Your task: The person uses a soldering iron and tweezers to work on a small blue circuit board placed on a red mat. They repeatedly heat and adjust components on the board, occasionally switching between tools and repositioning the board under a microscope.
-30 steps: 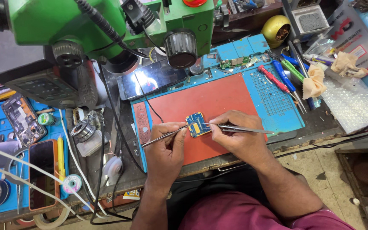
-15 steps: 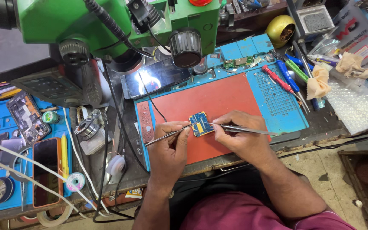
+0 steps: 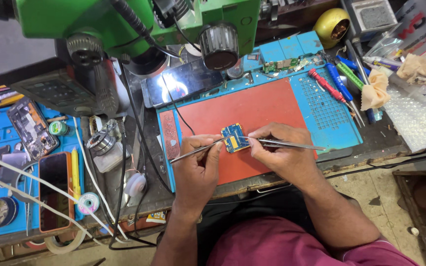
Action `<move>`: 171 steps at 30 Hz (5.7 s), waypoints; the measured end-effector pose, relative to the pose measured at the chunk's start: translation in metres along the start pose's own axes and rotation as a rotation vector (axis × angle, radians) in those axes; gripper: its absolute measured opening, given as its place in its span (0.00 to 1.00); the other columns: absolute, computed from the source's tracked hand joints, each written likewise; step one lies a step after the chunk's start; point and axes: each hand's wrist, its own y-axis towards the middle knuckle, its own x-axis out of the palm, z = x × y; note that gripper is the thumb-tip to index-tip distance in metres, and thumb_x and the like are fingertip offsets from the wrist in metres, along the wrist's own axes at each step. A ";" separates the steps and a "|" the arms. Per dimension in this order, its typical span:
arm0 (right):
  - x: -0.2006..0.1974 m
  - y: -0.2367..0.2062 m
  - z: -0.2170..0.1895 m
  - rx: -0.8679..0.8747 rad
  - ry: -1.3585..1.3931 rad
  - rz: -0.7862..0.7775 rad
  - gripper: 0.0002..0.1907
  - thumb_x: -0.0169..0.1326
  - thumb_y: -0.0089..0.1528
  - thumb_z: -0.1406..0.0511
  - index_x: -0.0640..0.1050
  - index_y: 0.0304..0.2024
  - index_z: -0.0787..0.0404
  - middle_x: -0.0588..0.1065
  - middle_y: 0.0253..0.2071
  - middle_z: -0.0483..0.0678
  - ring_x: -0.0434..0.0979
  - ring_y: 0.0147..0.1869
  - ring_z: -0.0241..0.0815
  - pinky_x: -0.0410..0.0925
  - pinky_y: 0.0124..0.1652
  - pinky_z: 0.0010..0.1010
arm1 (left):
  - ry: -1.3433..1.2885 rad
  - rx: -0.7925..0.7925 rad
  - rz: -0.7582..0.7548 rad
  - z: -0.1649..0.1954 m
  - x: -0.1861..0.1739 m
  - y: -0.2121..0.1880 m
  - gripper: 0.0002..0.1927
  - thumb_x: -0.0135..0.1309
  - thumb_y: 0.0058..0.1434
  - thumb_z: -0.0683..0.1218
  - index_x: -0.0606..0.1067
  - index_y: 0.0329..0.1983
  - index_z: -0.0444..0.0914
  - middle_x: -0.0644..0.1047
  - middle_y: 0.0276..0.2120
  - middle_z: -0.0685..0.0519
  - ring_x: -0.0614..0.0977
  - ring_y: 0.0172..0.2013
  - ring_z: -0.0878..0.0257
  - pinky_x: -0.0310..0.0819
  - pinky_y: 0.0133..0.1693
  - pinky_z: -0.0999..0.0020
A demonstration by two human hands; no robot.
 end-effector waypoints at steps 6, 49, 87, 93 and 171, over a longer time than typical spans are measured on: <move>-0.001 -0.001 -0.001 -0.016 -0.043 0.007 0.06 0.64 0.57 0.70 0.82 0.37 0.65 0.82 0.32 0.47 0.83 0.33 0.32 0.74 0.32 0.22 | 0.016 0.021 0.006 0.002 0.001 0.001 0.08 0.55 0.70 0.35 0.68 0.47 0.32 0.83 0.43 0.44 0.84 0.41 0.69 0.81 0.40 0.75; -0.002 -0.004 0.002 -0.057 -0.048 -0.009 0.06 0.64 0.59 0.70 0.81 0.38 0.65 0.82 0.34 0.47 0.83 0.33 0.31 0.73 0.33 0.22 | 0.044 0.035 -0.004 0.006 -0.001 0.001 0.09 0.56 0.71 0.36 0.67 0.46 0.33 0.83 0.43 0.46 0.84 0.39 0.71 0.81 0.37 0.77; -0.002 -0.003 0.000 -0.004 -0.048 0.020 0.07 0.64 0.57 0.70 0.82 0.37 0.65 0.82 0.33 0.48 0.83 0.34 0.33 0.74 0.34 0.23 | 0.001 -0.009 -0.041 0.008 -0.001 -0.004 0.10 0.57 0.68 0.36 0.68 0.46 0.34 0.82 0.40 0.49 0.84 0.38 0.71 0.80 0.35 0.78; -0.001 -0.002 -0.001 -0.018 -0.017 -0.008 0.06 0.64 0.57 0.70 0.82 0.37 0.65 0.82 0.33 0.47 0.82 0.34 0.32 0.74 0.34 0.22 | 0.014 0.042 -0.043 0.006 -0.001 -0.003 0.10 0.57 0.69 0.36 0.68 0.47 0.34 0.82 0.42 0.47 0.84 0.39 0.69 0.82 0.38 0.76; -0.002 -0.001 -0.001 0.023 -0.007 -0.021 0.05 0.63 0.58 0.69 0.82 0.36 0.65 0.82 0.32 0.47 0.82 0.33 0.32 0.73 0.33 0.23 | 0.031 0.047 -0.053 0.003 -0.003 -0.002 0.10 0.57 0.69 0.36 0.67 0.47 0.34 0.82 0.41 0.48 0.84 0.37 0.70 0.81 0.36 0.76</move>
